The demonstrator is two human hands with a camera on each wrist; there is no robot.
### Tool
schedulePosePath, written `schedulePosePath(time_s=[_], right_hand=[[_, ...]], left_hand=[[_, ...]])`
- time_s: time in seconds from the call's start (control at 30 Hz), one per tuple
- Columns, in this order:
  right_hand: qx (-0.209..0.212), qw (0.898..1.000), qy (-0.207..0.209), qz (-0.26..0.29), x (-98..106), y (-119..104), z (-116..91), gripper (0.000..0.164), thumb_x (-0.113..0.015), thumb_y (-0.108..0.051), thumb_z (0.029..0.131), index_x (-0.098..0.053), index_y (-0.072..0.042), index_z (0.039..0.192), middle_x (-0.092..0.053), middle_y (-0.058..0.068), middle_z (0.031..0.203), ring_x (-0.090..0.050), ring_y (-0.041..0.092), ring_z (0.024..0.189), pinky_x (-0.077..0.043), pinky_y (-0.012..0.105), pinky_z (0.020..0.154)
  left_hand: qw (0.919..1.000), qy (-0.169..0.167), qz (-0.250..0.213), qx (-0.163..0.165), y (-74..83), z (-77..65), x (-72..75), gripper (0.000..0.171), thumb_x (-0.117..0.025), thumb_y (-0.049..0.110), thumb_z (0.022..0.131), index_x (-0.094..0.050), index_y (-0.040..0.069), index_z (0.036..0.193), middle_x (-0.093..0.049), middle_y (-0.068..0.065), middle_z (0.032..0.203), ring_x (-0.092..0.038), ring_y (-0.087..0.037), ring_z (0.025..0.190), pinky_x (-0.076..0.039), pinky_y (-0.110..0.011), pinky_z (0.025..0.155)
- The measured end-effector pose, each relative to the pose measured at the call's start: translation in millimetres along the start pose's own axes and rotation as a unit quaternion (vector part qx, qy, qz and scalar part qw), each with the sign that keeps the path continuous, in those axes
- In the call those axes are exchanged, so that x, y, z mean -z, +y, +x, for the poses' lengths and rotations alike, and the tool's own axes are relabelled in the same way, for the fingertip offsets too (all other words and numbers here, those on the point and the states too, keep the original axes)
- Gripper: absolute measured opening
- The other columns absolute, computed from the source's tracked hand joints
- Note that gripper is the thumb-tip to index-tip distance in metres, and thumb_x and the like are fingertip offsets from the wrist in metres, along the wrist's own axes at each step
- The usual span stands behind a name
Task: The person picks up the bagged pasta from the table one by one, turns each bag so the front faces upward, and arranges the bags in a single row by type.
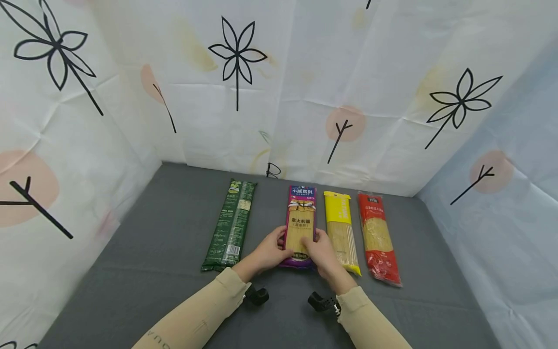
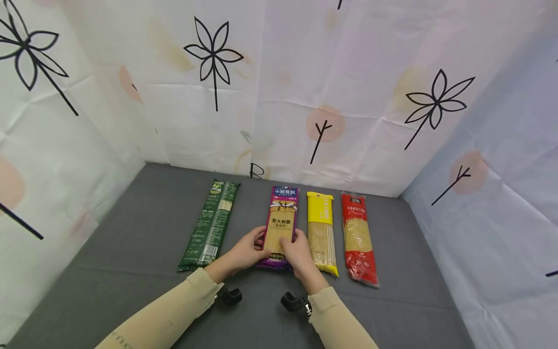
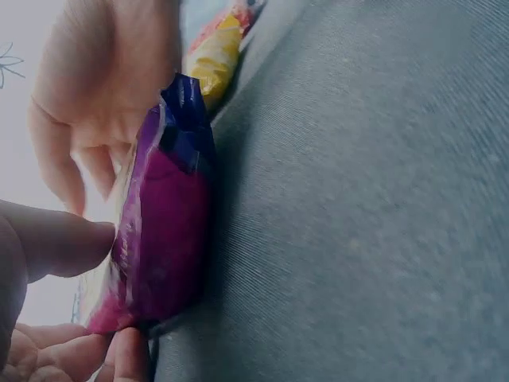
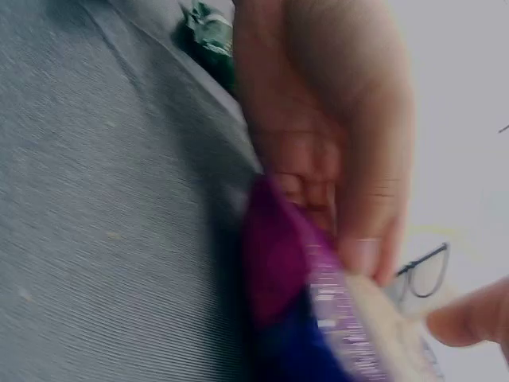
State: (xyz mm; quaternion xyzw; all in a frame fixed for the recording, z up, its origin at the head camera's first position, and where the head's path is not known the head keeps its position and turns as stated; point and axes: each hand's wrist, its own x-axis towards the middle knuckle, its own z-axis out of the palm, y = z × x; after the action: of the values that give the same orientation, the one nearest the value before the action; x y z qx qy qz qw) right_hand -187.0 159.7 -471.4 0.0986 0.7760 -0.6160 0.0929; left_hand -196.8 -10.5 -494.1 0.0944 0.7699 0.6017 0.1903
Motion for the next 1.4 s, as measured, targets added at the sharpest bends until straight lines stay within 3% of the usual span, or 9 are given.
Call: schedulePosePath(time_s=[0.1, 0.2, 0.3, 0.57, 0.83, 1.1, 1.23, 1.4], right_hand=[[0.021, 0.997, -0.017, -0.070, 2.0, -1.8, 0.5, 0.047, -0.059, -0.016, 0.096, -0.041, 0.005, 0.134, -0.057, 0.021, 0.113, -0.059, 0.027, 0.091, -0.051, 0.035, 0.075], [0.045, 0.988, -0.035, -0.143, 3.8, -0.1, 2.7, 0.050, -0.063, -0.016, 0.093, -0.042, 0.005, 0.133, -0.054, 0.019, 0.111, -0.056, 0.025, 0.088, -0.050, 0.035, 0.074], [0.061, 0.981, -0.044, -0.177, 4.9, 3.1, 6.8, 0.048, -0.067, -0.015, 0.092, -0.046, 0.005, 0.130, -0.056, 0.017, 0.107, -0.057, 0.023, 0.085, -0.050, 0.036, 0.074], [0.042, 0.978, -0.047, -0.198, 4.6, 4.9, 10.5, 0.056, -0.069, -0.021, 0.091, -0.042, 0.004, 0.134, -0.053, 0.015, 0.109, -0.055, 0.023, 0.088, -0.049, 0.038, 0.080], [0.069, 0.982, -0.039, -0.171, 9.6, 10.3, 5.5, 0.050, -0.067, -0.019, 0.093, -0.045, 0.003, 0.132, -0.058, 0.014, 0.108, -0.059, 0.022, 0.086, -0.052, 0.038, 0.077], [0.116, 0.963, 0.006, -0.244, 6.3, 11.2, -5.1, 0.058, -0.067, -0.023, 0.093, -0.042, 0.006, 0.137, -0.049, 0.020, 0.117, -0.054, 0.026, 0.096, -0.050, 0.043, 0.081], [0.127, 0.955, 0.058, -0.261, 1.6, 6.7, -9.1, 0.064, -0.068, -0.022, 0.091, -0.038, 0.004, 0.142, -0.045, 0.022, 0.125, -0.050, 0.030, 0.106, -0.046, 0.047, 0.089], [0.182, 0.944, 0.098, -0.259, -8.3, -3.1, -11.5, 0.059, -0.068, -0.022, 0.091, -0.044, -0.002, 0.141, -0.042, 0.019, 0.131, -0.043, 0.033, 0.118, -0.040, 0.052, 0.097]], left_hand=[[0.9998, -0.009, 0.016, -0.001, -1.9, -2.4, 1.9, 0.075, -0.070, 0.015, 0.090, -0.027, 0.010, 0.152, -0.049, -0.016, 0.132, -0.060, -0.024, 0.102, -0.053, -0.039, 0.078], [0.9988, -0.021, 0.045, 0.004, -4.1, -7.9, 4.3, 0.077, -0.070, 0.020, 0.091, -0.025, 0.015, 0.153, -0.051, -0.014, 0.127, -0.060, -0.024, 0.102, -0.052, -0.039, 0.078], [0.9977, -0.028, 0.062, 0.008, -7.4, -12.5, 6.3, 0.077, -0.069, 0.026, 0.092, -0.023, 0.020, 0.154, -0.049, -0.014, 0.127, -0.058, -0.025, 0.104, -0.052, -0.041, 0.078], [0.9965, -0.023, 0.081, 0.001, -14.1, -13.7, 8.3, 0.077, -0.069, 0.031, 0.092, -0.024, 0.022, 0.154, -0.049, -0.011, 0.127, -0.056, -0.024, 0.106, -0.051, -0.041, 0.079], [0.9925, -0.019, 0.116, -0.033, -15.7, -12.0, 0.1, 0.078, -0.067, 0.032, 0.092, -0.022, 0.017, 0.154, -0.050, -0.011, 0.128, -0.057, -0.024, 0.111, -0.051, -0.040, 0.085], [0.9899, -0.031, 0.132, -0.041, -12.6, -23.0, 1.5, 0.063, -0.058, 0.025, 0.099, -0.027, 0.011, 0.152, -0.043, -0.013, 0.142, -0.050, -0.027, 0.123, -0.045, -0.044, 0.097], [0.9937, -0.043, 0.097, -0.038, -11.9, -26.9, 15.6, 0.054, -0.055, 0.020, 0.100, -0.035, 0.009, 0.149, -0.045, -0.012, 0.142, -0.052, -0.026, 0.121, -0.047, -0.042, 0.094], [0.9965, -0.021, 0.061, -0.053, -14.8, -31.9, 41.3, 0.046, -0.055, 0.013, 0.099, -0.043, 0.003, 0.142, -0.052, -0.016, 0.134, -0.059, -0.027, 0.110, -0.052, -0.040, 0.085]])
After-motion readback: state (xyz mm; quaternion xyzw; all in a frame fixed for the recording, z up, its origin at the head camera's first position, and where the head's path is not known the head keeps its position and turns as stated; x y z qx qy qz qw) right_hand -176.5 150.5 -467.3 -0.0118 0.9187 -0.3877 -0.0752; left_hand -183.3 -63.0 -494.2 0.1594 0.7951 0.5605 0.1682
